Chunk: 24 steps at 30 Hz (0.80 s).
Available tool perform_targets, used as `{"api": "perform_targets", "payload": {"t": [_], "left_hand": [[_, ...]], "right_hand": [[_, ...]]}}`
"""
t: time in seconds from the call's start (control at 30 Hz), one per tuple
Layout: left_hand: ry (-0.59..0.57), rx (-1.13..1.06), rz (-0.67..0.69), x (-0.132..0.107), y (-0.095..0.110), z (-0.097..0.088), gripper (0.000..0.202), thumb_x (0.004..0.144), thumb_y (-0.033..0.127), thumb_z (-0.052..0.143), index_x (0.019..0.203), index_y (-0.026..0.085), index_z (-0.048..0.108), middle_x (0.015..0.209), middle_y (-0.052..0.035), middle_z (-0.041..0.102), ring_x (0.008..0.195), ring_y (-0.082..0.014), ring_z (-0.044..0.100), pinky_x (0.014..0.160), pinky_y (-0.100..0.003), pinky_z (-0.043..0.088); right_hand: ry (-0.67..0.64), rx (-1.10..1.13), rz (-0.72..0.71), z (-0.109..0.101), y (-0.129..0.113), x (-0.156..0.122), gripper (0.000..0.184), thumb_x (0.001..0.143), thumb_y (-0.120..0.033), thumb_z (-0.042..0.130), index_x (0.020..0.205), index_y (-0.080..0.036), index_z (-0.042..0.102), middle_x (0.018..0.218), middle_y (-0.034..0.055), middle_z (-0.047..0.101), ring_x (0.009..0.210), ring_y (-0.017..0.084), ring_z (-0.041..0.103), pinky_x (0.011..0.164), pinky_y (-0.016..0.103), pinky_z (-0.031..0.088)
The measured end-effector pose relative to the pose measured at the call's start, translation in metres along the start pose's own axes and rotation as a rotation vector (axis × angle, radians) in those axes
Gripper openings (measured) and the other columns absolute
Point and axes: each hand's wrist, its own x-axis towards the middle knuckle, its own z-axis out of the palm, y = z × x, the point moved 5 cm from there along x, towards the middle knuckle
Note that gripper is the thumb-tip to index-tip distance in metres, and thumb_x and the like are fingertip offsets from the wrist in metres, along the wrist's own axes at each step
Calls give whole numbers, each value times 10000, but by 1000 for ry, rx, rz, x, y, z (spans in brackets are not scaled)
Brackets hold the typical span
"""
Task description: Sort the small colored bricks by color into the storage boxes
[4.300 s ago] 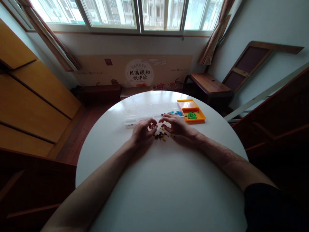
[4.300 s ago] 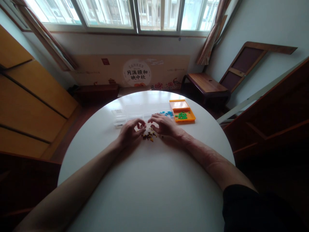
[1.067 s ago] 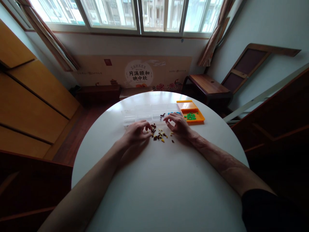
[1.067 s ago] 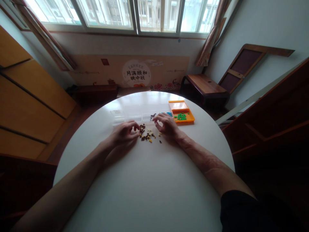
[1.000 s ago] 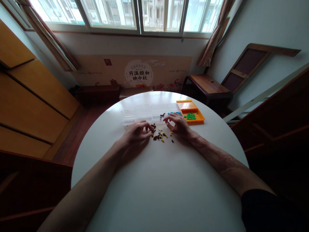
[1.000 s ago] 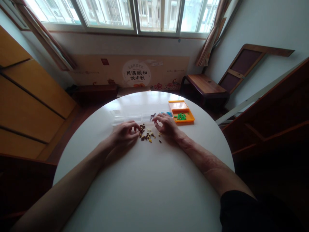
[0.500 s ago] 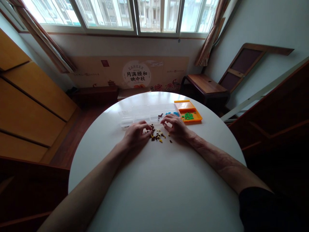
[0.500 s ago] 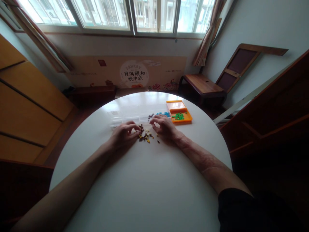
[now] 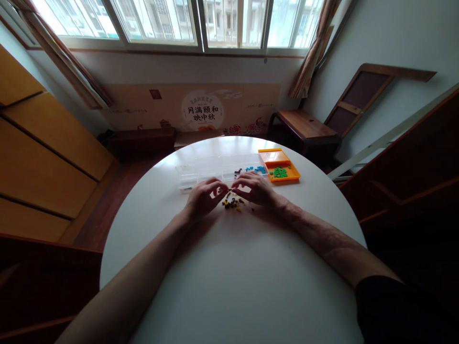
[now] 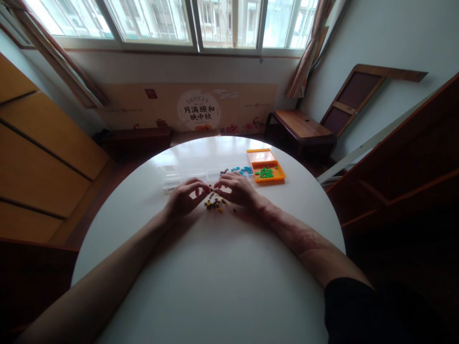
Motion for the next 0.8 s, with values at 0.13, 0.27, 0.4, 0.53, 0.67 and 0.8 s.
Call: {"api": "perform_targets", "payload": {"t": [0.13, 0.27, 0.4, 0.53, 0.67, 0.8], "left_hand": [[4, 9, -3, 0, 1, 2, 211, 1068, 387, 671, 1028, 226, 802, 998, -66, 765, 775, -151, 696, 763, -289, 576], [8, -6, -48, 1, 0, 1, 181, 1039, 381, 707, 1066, 229, 802, 1046, -61, 768, 751, -142, 693, 745, -283, 572], [-16, -4, -84, 2, 0, 1, 161, 1001, 369, 738, 1030, 225, 803, 1003, -48, 752, 711, -134, 664, 723, -281, 559], [-61, 3, -98, 1, 1, 3, 153, 998, 361, 740, 1005, 229, 816, 995, -43, 744, 685, -124, 634, 711, -279, 536], [-84, 27, -110, 1, 0, 2, 131, 987, 318, 720, 1009, 242, 824, 1017, -30, 752, 698, -124, 627, 727, -277, 524], [-60, 130, -187, -1, -6, -4, 172, 912, 250, 729, 1056, 249, 823, 1043, -21, 757, 721, -139, 632, 710, -280, 499]], "right_hand": [[1, -22, -13, 0, 1, 0, 157, 1094, -372, 677, 1028, -269, 776, 1015, 50, 802, 955, 239, 711, 947, 404, 522], [66, -27, 47, -1, 7, 1, 156, 1089, -351, 671, 996, -271, 769, 987, 38, 797, 953, 234, 714, 940, 403, 513], [260, -93, 213, -8, 26, -1, 168, 1085, -334, 663, 964, -269, 759, 946, 33, 783, 918, 249, 681, 955, 429, 499], [293, -159, 370, -11, 47, -4, 144, 1062, -343, 688, 977, -259, 767, 957, 50, 779, 948, 288, 663, 985, 457, 479], [244, -162, 417, -10, 50, -7, 168, 1062, -326, 647, 965, -239, 752, 999, 63, 780, 989, 291, 673, 989, 444, 483], [241, -140, 363, -10, 40, -9, 161, 1047, -315, 641, 948, -235, 740, 990, 55, 779, 1001, 278, 678, 1005, 431, 489]]}}
